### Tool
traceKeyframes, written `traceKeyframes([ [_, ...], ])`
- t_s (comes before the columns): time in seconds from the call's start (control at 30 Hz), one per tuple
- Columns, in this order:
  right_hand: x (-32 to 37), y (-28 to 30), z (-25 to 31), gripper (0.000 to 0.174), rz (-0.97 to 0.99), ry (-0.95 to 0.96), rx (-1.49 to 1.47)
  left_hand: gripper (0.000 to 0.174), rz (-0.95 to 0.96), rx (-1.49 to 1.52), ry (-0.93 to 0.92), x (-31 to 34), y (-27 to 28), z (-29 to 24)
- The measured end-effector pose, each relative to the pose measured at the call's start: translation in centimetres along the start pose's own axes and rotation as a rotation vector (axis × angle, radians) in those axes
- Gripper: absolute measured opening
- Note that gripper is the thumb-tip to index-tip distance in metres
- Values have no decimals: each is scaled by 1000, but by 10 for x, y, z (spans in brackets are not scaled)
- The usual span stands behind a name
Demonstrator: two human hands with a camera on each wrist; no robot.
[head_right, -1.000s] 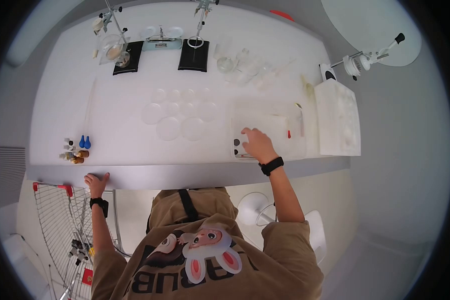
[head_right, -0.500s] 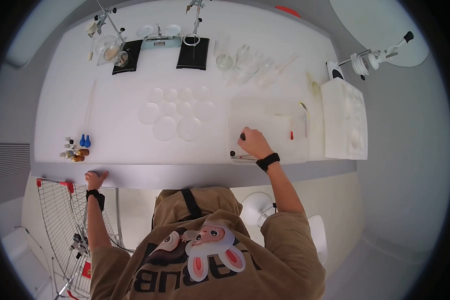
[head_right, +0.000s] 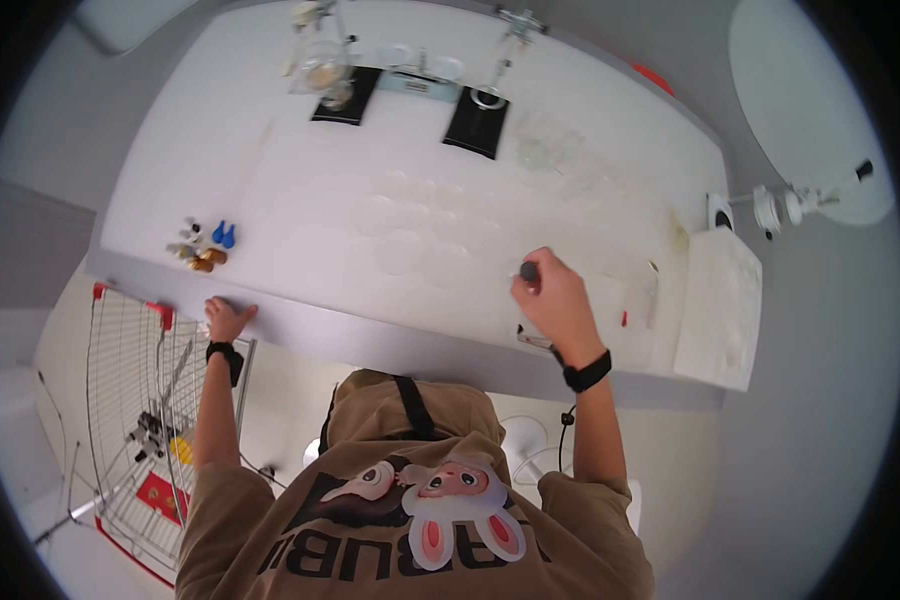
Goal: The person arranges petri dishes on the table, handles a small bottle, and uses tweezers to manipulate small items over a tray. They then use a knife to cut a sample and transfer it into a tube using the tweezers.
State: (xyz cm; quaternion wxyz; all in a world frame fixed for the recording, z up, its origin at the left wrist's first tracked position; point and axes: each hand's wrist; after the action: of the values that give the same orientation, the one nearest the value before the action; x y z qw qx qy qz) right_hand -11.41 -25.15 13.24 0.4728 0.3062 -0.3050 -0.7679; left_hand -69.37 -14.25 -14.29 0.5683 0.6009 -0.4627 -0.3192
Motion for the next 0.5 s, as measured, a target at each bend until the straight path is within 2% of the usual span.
traceKeyframes([
  [0.17, 8, -96, 81, 25, 173, 292, -39, 124, -62, 74, 105, 25, 24, -27],
  [0.3, 17, -203, 131, 23, 406, 487, -170, 121, -152, 99, 86, 36, 23, -27],
  [0.5, 32, -339, 201, 19, 452, 619, -243, 121, -232, 73, 68, 39, 20, -29],
])
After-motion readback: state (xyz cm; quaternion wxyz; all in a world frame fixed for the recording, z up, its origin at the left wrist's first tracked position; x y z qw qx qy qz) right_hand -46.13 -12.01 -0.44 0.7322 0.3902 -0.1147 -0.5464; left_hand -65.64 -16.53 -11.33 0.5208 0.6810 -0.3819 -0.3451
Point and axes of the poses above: each hand's wrist, its own x-axis away from the middle knuckle, its own y-axis out of the back of the hand, z = x × y, and after that the axes turned 15 degrees about -z, right-handed
